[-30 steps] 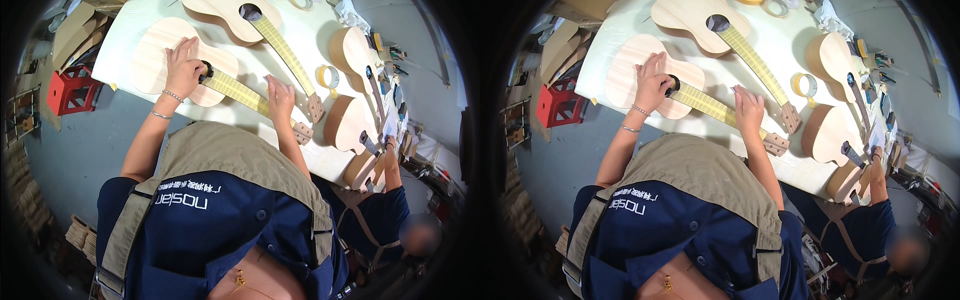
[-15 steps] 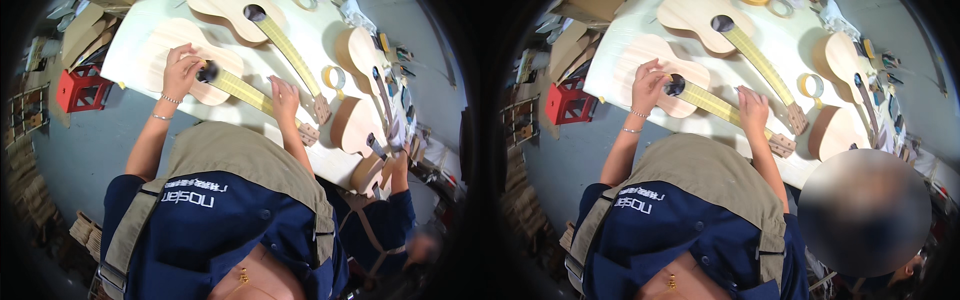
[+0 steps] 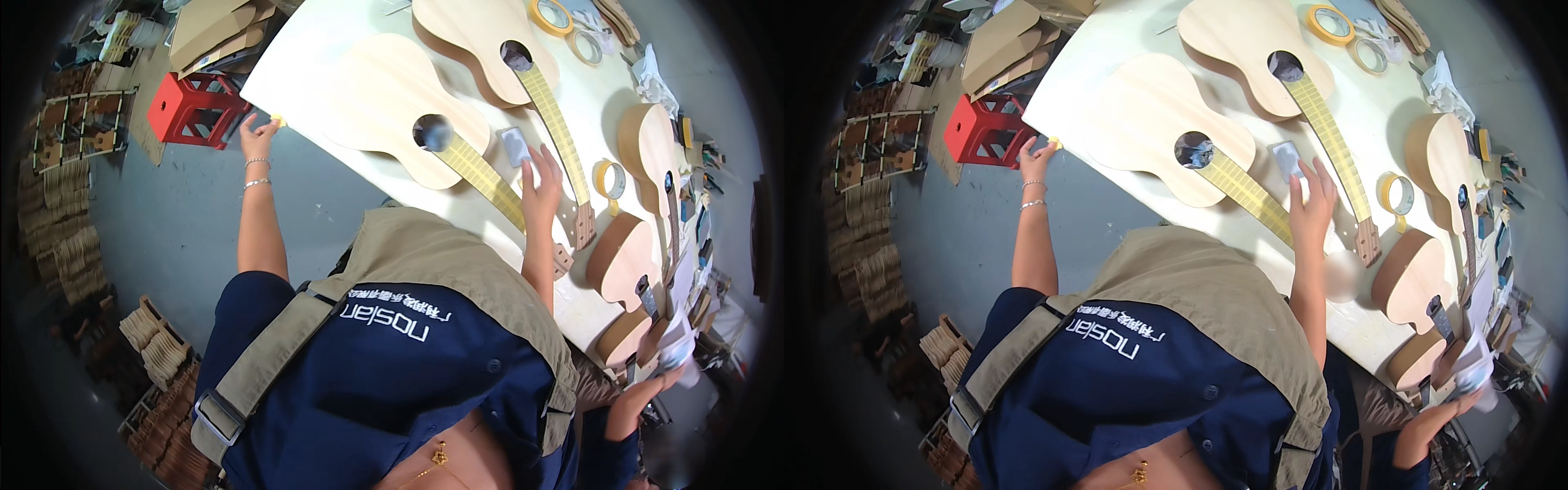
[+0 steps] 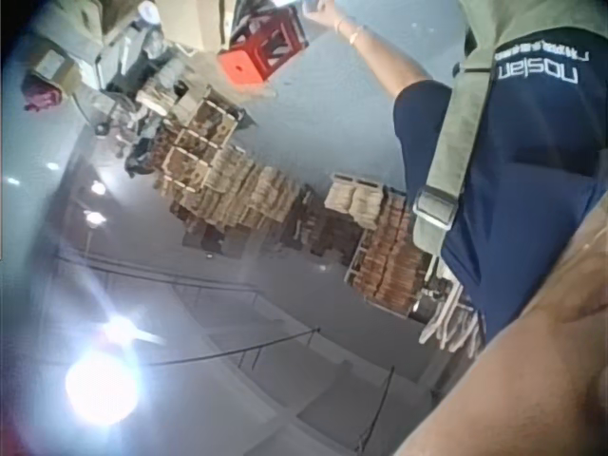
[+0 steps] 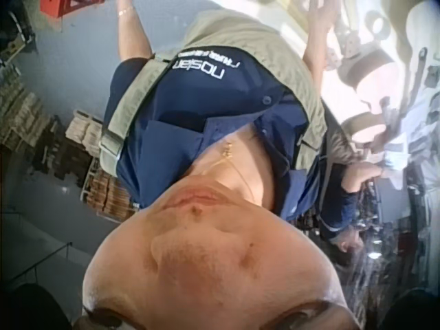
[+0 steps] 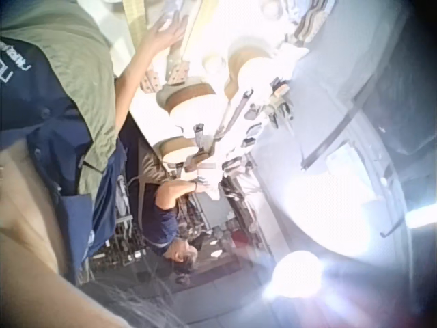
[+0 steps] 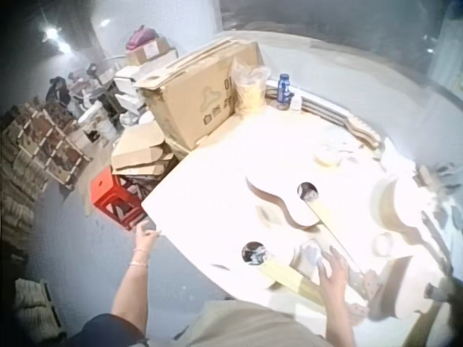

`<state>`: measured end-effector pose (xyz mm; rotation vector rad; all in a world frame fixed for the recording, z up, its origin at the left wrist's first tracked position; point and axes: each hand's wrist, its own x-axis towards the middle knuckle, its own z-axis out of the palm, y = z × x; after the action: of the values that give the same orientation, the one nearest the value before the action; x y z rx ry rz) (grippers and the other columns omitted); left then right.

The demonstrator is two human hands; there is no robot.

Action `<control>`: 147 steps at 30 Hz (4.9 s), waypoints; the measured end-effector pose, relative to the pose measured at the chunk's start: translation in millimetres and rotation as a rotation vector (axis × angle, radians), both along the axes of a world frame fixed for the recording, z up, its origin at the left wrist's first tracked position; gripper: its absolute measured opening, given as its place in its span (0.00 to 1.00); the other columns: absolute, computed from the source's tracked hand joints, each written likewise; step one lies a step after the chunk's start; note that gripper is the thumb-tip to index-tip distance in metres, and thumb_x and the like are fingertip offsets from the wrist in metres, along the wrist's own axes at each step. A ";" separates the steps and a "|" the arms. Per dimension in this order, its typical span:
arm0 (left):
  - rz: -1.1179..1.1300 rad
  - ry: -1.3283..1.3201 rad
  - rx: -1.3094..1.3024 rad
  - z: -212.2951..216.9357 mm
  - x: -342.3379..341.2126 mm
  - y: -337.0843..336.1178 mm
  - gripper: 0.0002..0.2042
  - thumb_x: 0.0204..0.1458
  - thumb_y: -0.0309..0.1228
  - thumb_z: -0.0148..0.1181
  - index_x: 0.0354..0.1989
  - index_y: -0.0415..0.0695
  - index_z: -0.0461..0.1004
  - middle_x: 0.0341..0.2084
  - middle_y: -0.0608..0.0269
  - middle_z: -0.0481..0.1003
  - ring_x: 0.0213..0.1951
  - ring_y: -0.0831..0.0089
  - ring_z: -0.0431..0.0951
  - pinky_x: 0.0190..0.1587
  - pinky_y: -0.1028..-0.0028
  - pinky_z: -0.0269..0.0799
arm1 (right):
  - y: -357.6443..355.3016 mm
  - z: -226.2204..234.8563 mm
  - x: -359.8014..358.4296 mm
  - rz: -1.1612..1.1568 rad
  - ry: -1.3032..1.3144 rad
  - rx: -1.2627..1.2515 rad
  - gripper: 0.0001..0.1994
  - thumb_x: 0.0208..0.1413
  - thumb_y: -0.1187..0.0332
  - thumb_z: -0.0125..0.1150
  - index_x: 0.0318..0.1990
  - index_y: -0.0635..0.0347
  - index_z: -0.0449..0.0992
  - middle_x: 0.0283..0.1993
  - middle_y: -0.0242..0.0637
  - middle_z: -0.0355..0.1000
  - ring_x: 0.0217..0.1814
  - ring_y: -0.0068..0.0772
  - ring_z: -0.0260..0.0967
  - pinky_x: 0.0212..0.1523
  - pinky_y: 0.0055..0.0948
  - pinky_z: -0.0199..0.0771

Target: The person applies yellow tape along the fretboard of several wooden ukuleles, uses a blade to trim the tape at the nut, and wipes the surfaces with a cloth.

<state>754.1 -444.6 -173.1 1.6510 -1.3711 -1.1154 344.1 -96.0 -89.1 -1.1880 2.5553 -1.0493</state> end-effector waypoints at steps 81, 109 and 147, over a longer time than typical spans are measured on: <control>-2.837 0.451 -0.797 257.4 -240.9 488.1 0.46 0.49 0.70 0.26 0.63 0.40 0.58 0.61 0.48 0.59 0.64 0.53 0.56 0.65 0.57 0.47 | 295.3 -81.9 503.1 -2.365 0.686 -0.282 0.21 0.35 0.64 0.69 0.40 0.56 0.70 0.41 0.37 0.68 0.42 0.39 0.68 0.46 0.33 0.69; -3.183 -0.659 -0.863 158.9 -19.5 544.2 0.26 0.59 0.48 0.41 0.61 0.45 0.60 0.59 0.50 0.60 0.61 0.53 0.59 0.63 0.56 0.50 | 363.2 -282.1 885.2 -3.031 -0.507 -1.062 0.17 0.45 0.68 0.64 0.43 0.61 0.71 0.40 0.38 0.71 0.39 0.31 0.70 0.42 0.27 0.71; -2.157 -0.809 -1.123 97.9 -819.0 482.1 0.36 0.53 0.25 0.53 0.62 0.85 0.50 0.47 0.49 0.70 0.51 0.58 0.72 0.59 0.54 0.55 | 291.6 18.0 115.8 -1.213 -0.519 -0.757 0.08 0.58 0.73 0.54 0.42 0.66 0.76 0.36 0.38 0.77 0.41 0.24 0.74 0.44 0.21 0.72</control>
<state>-64.8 37.6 -75.2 -0.9105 -3.2976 0.0259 459.9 195.7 -71.1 0.7914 2.3023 -2.2258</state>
